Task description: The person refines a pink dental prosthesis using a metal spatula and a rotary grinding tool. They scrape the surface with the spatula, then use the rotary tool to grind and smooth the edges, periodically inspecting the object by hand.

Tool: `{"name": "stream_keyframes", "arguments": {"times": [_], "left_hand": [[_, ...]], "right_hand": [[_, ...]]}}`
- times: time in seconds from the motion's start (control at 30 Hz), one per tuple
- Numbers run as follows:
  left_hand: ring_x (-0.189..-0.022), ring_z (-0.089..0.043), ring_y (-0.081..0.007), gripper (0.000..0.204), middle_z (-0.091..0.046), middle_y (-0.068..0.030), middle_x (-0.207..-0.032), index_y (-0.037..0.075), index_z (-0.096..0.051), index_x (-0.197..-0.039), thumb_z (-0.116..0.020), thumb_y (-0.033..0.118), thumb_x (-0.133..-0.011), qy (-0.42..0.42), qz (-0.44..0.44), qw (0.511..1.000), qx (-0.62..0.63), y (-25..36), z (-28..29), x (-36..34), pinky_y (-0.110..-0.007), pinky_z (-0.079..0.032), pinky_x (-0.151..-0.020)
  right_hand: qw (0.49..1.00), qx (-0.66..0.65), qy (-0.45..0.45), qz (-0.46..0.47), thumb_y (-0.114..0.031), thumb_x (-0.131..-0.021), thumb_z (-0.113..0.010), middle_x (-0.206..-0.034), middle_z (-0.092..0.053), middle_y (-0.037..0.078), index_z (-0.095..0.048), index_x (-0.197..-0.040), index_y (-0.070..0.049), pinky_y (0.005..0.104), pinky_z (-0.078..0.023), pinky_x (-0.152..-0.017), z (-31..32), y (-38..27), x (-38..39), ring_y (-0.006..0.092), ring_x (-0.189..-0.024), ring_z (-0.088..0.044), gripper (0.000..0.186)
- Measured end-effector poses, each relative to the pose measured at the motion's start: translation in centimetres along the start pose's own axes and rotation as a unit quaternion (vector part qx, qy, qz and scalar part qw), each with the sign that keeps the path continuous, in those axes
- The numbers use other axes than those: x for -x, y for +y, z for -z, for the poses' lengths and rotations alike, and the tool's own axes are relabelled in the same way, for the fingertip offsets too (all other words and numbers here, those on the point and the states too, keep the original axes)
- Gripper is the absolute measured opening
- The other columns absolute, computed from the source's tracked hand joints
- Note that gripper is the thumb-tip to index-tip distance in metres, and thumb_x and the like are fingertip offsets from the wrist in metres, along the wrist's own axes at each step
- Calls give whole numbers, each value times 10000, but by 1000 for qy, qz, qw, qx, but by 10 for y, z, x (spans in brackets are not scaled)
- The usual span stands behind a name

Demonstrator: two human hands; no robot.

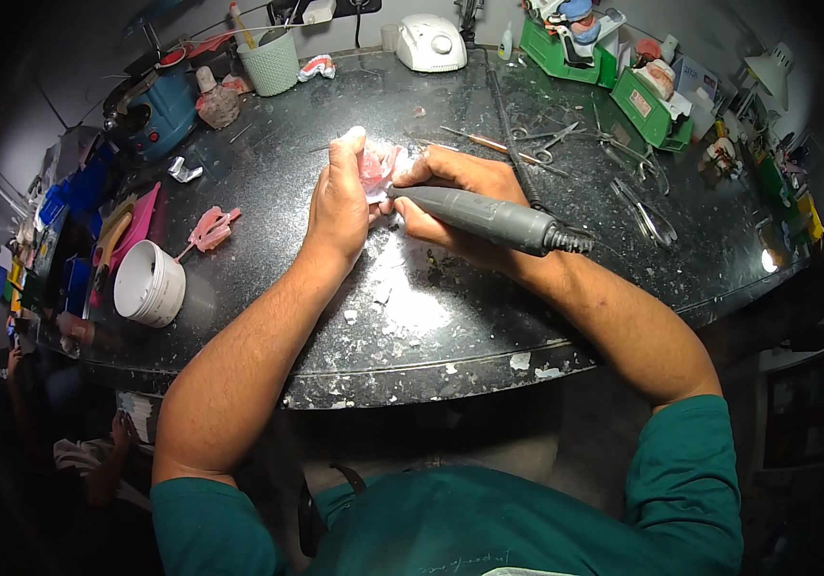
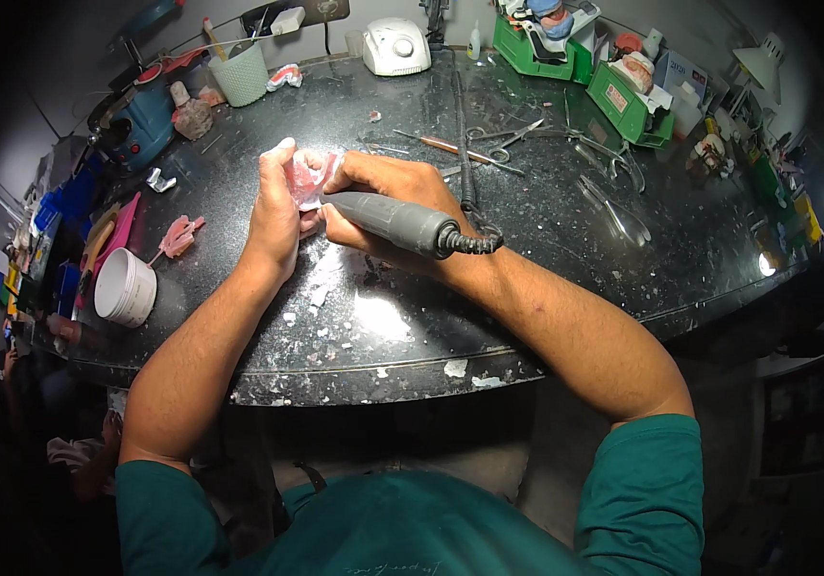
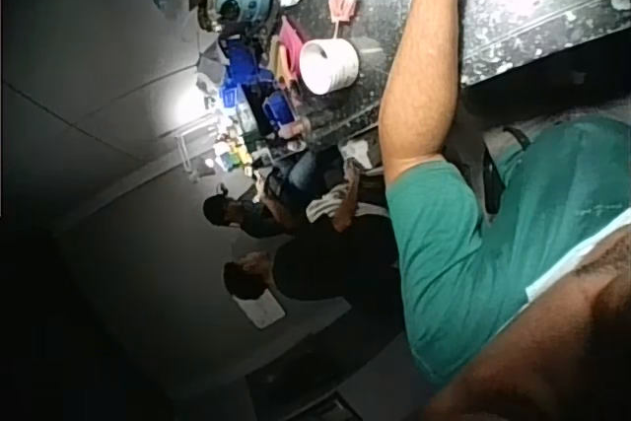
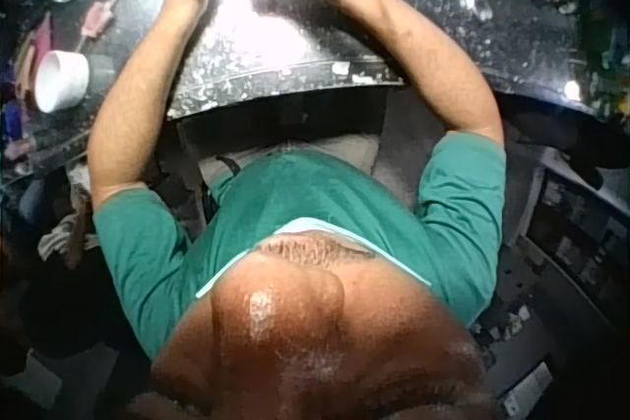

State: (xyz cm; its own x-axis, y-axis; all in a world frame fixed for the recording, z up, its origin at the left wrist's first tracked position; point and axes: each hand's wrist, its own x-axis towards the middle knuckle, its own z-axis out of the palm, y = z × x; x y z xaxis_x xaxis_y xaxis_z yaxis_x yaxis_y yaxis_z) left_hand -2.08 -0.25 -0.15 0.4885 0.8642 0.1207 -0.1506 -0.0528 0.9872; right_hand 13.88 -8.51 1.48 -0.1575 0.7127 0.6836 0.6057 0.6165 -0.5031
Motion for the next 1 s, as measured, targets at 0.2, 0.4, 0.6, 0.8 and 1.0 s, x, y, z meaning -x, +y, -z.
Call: {"name": "stream_keyframes", "arguments": {"times": [0.2, 0.4, 0.6, 0.8, 1.0], "left_hand": [[-600, -526, -73, 664, -606, 4, -761, 72, -644, -1012, -263, 615, -1008, 14, 8, 1000, -4, 4, -3, 2, -221, -390, -517], [-548, -414, -51, 567, -561, 28, -735, 118, -609, -933, -289, 581, -1002, 24, 4, 1000, 6, 5, -7, 2, -216, -260, -464], [-553, -451, -54, 586, -581, 24, -741, 111, -623, -944, -296, 594, -998, 32, 21, 999, 22, 7, -8, 2, -213, -297, -468], [-557, -475, -60, 612, -592, 16, -739, 104, -630, -950, -298, 616, -989, 31, 32, 999, 17, 7, -7, 2, -216, -330, -474], [-439, -330, -56, 587, -528, 15, -635, 130, -595, -881, -295, 626, -972, 33, 37, 998, 44, 9, -7, 1, -223, -216, -405]], "right_hand": [[1000, 6, 0, 3, -246, -801, -797, -825, -686, 107, -631, -925, -34, 331, -545, -642, 1, 0, -1, 224, -717, -697, 296], [1000, 9, -15, -15, -249, -794, -800, -830, -691, 110, -633, -927, -34, 335, -549, -651, 4, -2, -2, 237, -725, -701, 303], [999, 13, -17, -26, -233, -791, -798, -830, -691, 111, -635, -929, -35, 345, -551, -658, 5, -3, -1, 247, -737, -702, 291], [1000, 13, -4, -14, -215, -783, -797, -815, -684, 119, -640, -924, -34, 349, -552, -659, 4, -1, 0, 249, -732, -703, 278], [1000, -17, 16, -14, -208, -796, -782, -793, -683, 99, -657, -909, -41, 325, -549, -657, 5, -2, -1, 207, -733, -705, 237]]}}
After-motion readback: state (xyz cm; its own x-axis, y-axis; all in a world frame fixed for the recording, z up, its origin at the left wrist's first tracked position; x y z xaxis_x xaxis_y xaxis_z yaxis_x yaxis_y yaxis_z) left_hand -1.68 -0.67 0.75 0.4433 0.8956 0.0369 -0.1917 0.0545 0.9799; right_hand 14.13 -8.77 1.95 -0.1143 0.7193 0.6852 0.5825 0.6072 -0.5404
